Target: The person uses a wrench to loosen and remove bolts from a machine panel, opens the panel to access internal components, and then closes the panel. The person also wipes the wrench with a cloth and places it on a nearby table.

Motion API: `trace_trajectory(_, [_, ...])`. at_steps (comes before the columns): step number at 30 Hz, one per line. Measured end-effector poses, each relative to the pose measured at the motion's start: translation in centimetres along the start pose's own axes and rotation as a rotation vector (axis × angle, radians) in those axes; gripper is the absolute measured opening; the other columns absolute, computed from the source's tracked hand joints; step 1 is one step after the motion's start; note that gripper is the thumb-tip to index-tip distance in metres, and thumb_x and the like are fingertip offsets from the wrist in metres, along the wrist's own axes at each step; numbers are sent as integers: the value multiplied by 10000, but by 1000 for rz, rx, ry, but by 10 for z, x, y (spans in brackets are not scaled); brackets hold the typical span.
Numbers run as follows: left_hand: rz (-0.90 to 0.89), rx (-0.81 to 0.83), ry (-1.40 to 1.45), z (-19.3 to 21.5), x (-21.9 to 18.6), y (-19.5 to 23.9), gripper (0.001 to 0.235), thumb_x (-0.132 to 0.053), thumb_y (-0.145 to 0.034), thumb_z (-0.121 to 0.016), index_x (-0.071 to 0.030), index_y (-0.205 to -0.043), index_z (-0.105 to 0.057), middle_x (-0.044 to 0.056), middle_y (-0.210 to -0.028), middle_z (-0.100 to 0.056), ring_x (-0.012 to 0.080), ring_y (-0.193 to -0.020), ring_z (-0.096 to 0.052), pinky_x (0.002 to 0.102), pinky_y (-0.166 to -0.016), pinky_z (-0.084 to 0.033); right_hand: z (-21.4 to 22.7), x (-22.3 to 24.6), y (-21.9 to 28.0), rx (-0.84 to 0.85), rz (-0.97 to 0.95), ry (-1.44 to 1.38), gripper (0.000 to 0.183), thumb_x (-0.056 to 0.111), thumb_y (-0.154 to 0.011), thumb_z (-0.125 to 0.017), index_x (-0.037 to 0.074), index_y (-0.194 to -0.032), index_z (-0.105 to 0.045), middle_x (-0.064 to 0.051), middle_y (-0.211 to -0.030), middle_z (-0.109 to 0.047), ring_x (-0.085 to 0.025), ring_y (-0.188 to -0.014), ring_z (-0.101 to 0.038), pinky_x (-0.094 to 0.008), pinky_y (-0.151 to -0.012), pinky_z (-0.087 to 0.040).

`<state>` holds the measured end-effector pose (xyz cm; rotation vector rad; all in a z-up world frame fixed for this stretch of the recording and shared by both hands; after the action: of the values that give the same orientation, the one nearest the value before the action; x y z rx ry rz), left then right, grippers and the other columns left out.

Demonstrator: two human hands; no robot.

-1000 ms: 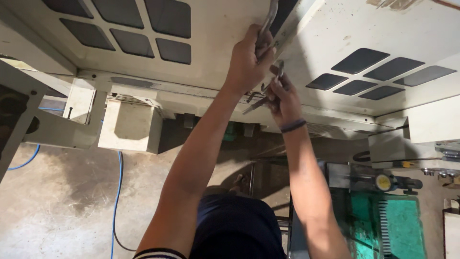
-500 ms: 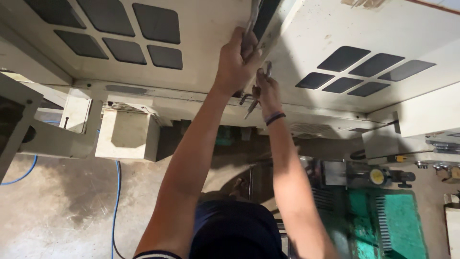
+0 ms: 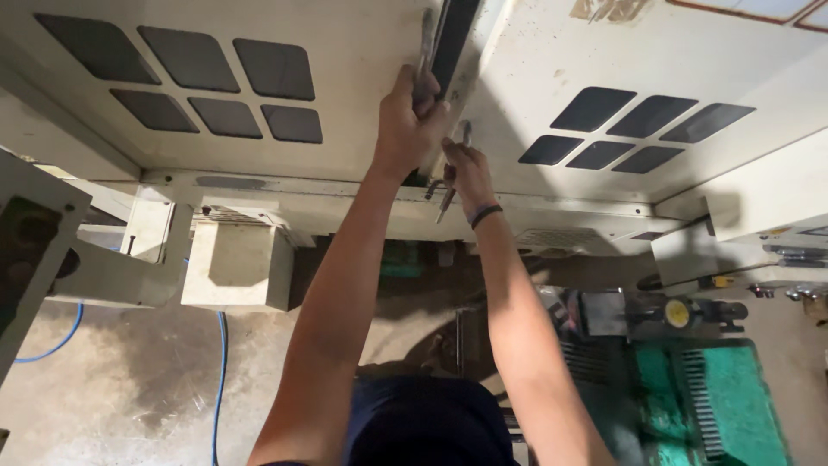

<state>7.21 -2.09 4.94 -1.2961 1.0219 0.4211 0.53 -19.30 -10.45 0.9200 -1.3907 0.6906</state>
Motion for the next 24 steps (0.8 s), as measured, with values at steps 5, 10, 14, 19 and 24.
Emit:
trace_trajectory(5, [19,9,54,0,2,0,220,-21,-885,-714,-44,-1028,-549,-25,-729,-431,84,-657,-395,269,-601,-375,-2,1,1,-35,2,-21,286,288,-975,-680,37,-845,-636,0,-609,-498,-117,-495,-450,-302,-481,-329])
trace_trajectory(10, [22,22,74,-1,1,0,224,-12,-884,-707,-45,-1021,-534,-24,-761,-446,78,-682,-399,263,-620,-383,-4,7,8,-46,-24,20,277,309,-969,-661,36,-928,-683,-7,-593,-516,-117,-498,-473,-289,-492,-358])
trace_trajectory(14, [19,17,82,-2,3,-1,228,-4,-880,-709,-48,-1022,-535,-21,-772,-456,79,-692,-402,265,-620,-380,-4,7,10,-66,-30,51,288,328,-971,-656,42,-948,-687,-4,-593,-507,-116,-499,-475,-286,-499,-381])
trace_trajectory(19, [58,27,88,-2,7,1,222,-7,-891,-703,-57,-1034,-540,-28,-748,-441,75,-682,-400,264,-618,-377,-4,6,7,-59,13,21,335,325,-993,-694,28,-870,-602,-10,-613,-493,-121,-503,-462,-293,-492,-369])
trace_trajectory(24, [39,17,58,-2,3,0,235,-5,-883,-707,-58,-1024,-526,-30,-764,-467,77,-683,-412,261,-621,-397,-1,0,5,-69,-18,10,268,321,-965,-675,74,-867,-639,1,-605,-513,-111,-501,-488,-281,-484,-361])
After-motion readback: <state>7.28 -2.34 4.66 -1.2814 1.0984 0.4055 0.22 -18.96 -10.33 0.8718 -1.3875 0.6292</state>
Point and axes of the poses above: each hand's wrist, its own y-axis away from the middle knuckle, its own z-axis out of the back of the hand, x = y × z, the point moved 9 cm from there along -y, towards the middle knuckle
